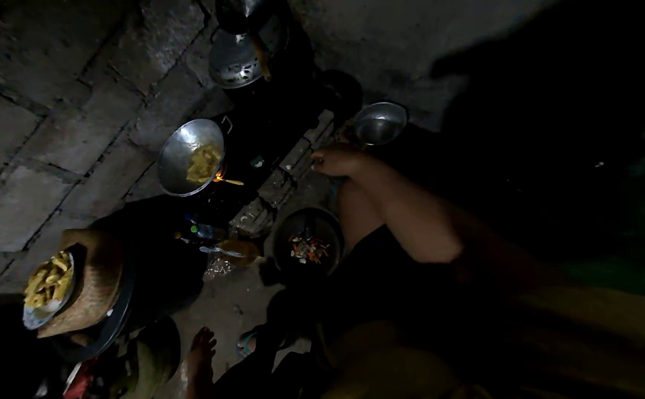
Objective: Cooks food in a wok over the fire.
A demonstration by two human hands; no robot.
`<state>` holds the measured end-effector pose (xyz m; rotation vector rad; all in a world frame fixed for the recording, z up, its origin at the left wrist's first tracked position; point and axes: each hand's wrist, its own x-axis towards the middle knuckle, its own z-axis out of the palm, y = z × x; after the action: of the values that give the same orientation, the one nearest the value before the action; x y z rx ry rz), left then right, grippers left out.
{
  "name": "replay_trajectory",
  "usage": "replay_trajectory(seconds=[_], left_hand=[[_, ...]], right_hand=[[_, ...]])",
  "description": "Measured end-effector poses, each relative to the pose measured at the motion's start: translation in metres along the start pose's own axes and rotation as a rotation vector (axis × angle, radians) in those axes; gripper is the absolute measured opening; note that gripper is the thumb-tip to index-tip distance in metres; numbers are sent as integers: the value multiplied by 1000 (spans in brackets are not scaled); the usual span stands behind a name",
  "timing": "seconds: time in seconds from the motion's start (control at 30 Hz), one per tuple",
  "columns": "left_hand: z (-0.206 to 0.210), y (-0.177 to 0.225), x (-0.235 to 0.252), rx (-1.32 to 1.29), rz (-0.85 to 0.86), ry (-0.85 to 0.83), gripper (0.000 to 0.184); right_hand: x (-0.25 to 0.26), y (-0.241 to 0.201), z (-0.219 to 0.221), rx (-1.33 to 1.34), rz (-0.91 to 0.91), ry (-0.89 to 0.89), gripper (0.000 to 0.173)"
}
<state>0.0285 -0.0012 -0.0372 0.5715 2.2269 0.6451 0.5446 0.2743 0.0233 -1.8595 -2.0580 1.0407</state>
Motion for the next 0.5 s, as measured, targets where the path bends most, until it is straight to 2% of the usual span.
replay_trajectory(seconds=[0.5], left_hand=[[3,6,7,48,66,-34,44]], right_hand=[[5,20,5,-4,9,15,43]])
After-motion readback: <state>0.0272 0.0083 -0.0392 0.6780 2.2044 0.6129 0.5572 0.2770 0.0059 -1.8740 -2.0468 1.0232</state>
